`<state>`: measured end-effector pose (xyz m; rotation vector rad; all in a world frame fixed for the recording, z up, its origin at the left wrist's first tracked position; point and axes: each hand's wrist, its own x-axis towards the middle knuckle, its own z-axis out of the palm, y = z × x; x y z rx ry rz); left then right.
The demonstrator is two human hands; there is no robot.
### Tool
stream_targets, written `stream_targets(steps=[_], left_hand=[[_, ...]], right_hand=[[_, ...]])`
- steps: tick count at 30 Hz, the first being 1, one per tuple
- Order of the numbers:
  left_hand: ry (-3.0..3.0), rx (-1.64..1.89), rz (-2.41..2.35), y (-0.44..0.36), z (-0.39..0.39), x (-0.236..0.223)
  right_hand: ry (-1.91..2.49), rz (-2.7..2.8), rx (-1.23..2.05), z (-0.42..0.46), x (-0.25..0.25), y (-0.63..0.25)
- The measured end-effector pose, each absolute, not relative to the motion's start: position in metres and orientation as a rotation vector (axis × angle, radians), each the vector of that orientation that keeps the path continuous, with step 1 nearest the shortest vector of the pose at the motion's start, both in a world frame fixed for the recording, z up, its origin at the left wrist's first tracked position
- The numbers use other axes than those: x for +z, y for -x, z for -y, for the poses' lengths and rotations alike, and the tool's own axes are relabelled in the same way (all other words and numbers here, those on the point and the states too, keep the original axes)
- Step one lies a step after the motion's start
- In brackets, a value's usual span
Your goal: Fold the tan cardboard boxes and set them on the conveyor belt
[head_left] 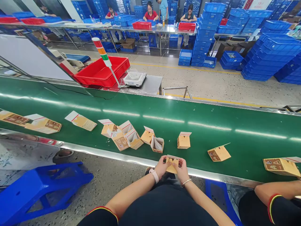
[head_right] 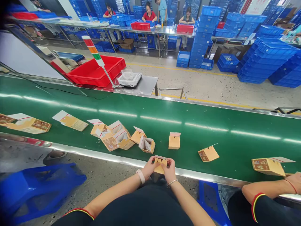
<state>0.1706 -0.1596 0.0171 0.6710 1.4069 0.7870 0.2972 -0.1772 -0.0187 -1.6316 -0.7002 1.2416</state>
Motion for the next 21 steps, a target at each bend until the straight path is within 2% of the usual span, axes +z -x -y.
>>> stream_targets(steps=[8,14,21], left_hand=[[-0.572,0.484,-1.409,-0.168,0.147,0.037],[-0.770,0.568,-1.210,-0.155,0.150,0.031],[-0.872,0.671,-0.895,-0.197,0.152,0.015]], right_hand=[[1.625,0.744,1.311,0.168,-0.026,-0.294],[1.565,0.811,1.363,0.168,-0.025,-0.296],[1.567,0.685,1.382,0.169,-0.012,-0.327]])
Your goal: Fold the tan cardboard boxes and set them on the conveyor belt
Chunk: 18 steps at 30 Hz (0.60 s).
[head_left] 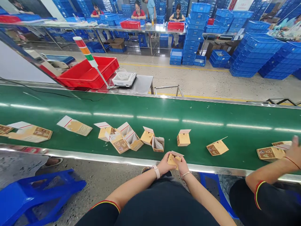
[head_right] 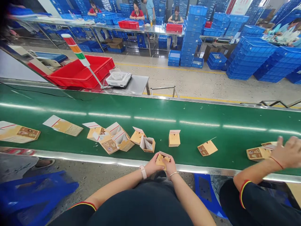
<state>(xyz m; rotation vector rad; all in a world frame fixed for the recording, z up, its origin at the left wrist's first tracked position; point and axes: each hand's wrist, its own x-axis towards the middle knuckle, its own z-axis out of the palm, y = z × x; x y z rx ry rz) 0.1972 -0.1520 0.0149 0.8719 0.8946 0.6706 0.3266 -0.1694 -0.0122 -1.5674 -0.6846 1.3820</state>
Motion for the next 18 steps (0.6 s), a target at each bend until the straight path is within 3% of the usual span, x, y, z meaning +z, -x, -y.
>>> stream_targets(steps=[4,12,15,18], left_hand=[[-0.981,0.640,-0.818,-0.211,0.142,0.017],[-1.263,0.681,-0.823,-0.253,0.160,0.024],[-1.432,0.593,-0.841,-0.237,0.171,0.018],[-1.533,0.766,-1.214,-0.194,0.177,0.010]], right_hand=[[1.647,0.658,1.264,0.172,-0.011,-0.343],[2.154,1.275,0.469,0.208,0.004,-0.367],[2.147,1.399,0.208,0.202,0.008,-0.400],[2.143,1.386,0.017,0.187,0.015,-0.446]])
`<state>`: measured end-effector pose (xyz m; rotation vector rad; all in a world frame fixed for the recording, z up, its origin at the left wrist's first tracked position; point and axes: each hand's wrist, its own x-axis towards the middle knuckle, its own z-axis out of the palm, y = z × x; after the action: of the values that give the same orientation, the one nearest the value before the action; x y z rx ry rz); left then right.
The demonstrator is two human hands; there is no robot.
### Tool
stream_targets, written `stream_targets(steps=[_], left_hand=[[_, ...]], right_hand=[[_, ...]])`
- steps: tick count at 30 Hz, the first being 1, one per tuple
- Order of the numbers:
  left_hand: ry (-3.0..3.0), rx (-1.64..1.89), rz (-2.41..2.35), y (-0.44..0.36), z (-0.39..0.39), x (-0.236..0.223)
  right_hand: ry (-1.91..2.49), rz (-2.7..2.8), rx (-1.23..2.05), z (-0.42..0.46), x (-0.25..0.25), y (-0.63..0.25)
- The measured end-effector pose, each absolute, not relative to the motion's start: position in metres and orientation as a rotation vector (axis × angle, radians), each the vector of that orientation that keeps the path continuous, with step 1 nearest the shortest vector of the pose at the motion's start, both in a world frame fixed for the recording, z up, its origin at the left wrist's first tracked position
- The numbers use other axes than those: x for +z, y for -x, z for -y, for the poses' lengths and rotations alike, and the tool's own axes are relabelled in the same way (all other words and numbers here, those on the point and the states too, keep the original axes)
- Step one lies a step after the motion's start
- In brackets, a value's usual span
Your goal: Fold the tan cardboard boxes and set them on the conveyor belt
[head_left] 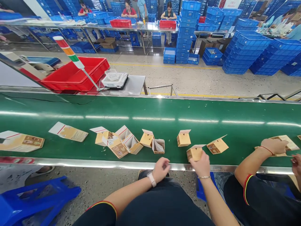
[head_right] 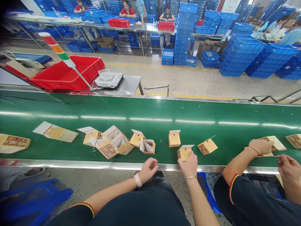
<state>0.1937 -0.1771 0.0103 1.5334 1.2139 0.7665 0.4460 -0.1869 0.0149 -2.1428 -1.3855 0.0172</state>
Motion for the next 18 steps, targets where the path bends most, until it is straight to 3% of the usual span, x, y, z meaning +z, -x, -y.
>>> stream_targets(steps=[6,11,14,18], left_hand=[[-1.443,1.128,-1.772,-0.170,0.168,-0.004],[-1.278,1.018,-1.876,-0.231,0.147,-0.030],[-1.424,0.936,-1.627,-0.231,0.143,-0.042],[-1.855,0.957,-1.146,-0.188,0.149,-0.046]], right_hand=[[2.091,1.217,-0.223,0.172,0.039,-0.456],[1.492,1.765,0.478,0.142,0.031,-0.389],[1.446,1.890,0.753,0.127,0.015,-0.384],[1.281,2.043,0.693,0.149,0.004,-0.400]])
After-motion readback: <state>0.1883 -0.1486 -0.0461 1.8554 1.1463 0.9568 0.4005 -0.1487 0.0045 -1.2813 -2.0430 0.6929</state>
